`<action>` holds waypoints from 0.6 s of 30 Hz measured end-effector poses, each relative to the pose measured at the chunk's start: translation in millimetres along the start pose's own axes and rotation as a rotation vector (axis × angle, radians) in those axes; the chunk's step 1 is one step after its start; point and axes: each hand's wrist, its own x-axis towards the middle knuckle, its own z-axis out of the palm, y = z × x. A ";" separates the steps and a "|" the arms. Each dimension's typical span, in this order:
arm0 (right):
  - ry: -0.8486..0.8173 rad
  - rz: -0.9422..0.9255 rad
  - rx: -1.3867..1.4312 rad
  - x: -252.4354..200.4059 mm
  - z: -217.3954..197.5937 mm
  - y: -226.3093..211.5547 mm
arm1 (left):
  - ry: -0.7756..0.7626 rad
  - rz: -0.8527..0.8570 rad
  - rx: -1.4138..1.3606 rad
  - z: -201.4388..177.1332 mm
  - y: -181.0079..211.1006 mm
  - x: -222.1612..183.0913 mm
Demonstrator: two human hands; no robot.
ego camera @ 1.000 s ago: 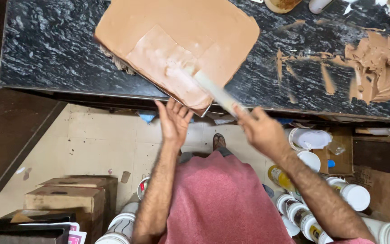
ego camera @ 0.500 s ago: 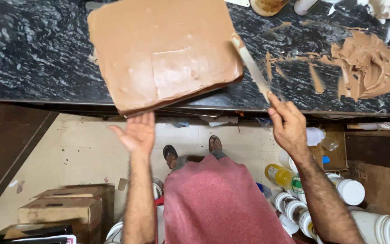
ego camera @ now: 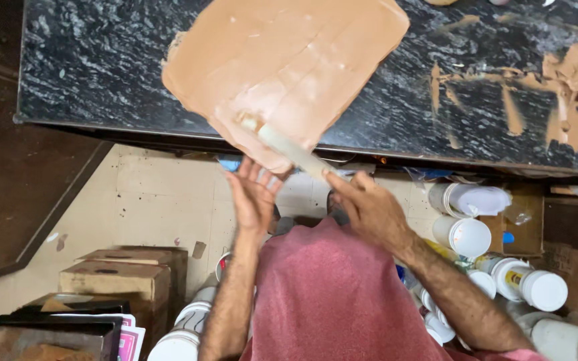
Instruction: The person frosts a rectangular chocolate cake by applying and spreading chocolate frosting over the top and sides with a spatula and finishing with a textured scraper tool.
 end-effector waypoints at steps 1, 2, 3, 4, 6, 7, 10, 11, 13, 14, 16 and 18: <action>-0.004 -0.009 -0.003 2.0 -1.8 0.7 | 0.012 -0.030 0.023 6.8 -10.5 -4.9; 0.049 -0.131 0.160 -0.7 -3.4 2.8 | 0.025 -0.069 0.048 8.2 -18.6 -11.7; 0.102 -0.253 0.323 -4.0 -5.5 6.7 | 0.032 -0.071 0.047 6.7 -24.8 -16.3; 0.103 -0.250 0.321 -5.5 -10.2 13.4 | -0.047 -0.137 0.002 5.9 -31.4 -16.8; 0.337 -0.136 0.170 -6.3 -25.0 31.5 | -0.132 -0.205 -0.043 -1.3 -37.3 -13.9; 0.415 -0.127 0.162 -7.5 -35.1 42.0 | -0.103 -0.182 -0.189 -10.3 -32.3 -10.4; 0.494 0.043 0.213 -23.9 -49.3 60.4 | 0.052 -0.085 -0.421 -35.8 -11.1 2.0; 0.483 0.189 0.276 -29.9 -51.1 64.0 | 0.040 -0.048 -0.431 -43.7 -1.6 6.0; 0.472 0.247 0.345 -36.9 -47.6 69.2 | 0.018 -0.021 -0.446 -52.5 12.7 11.8; 0.449 0.294 0.421 -38.7 -46.4 72.6 | -0.008 -0.061 -0.378 -53.8 18.2 12.5; 0.510 0.195 0.239 -39.9 -44.7 79.0 | -0.039 -0.104 -0.310 -46.9 16.9 12.3; 0.558 0.095 0.061 -38.7 -41.6 82.3 | -0.014 -0.125 -0.153 -33.3 8.5 8.9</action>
